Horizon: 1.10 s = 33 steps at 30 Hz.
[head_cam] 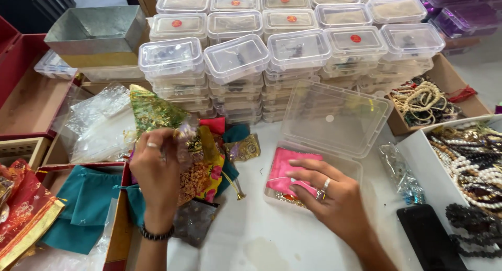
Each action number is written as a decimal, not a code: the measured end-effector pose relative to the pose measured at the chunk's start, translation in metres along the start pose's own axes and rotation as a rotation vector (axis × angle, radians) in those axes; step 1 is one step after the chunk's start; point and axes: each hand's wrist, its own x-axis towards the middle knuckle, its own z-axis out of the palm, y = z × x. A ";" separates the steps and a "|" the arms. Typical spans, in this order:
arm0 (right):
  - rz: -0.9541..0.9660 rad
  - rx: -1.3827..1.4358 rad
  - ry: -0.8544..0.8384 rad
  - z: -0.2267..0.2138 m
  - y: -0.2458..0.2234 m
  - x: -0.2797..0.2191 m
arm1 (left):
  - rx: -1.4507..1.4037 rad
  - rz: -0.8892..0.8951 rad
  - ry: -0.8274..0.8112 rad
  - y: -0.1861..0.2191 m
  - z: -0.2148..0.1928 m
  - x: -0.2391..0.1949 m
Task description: The person organizes small jewelry items and colorful fabric pouches on a cluttered table. They use scissors to cut a tag from a pouch, then place various pouches and small items into a clear plastic container.
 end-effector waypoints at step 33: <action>0.096 0.767 -0.186 -0.004 0.019 0.028 | -1.321 -0.492 -0.395 0.066 0.034 -0.069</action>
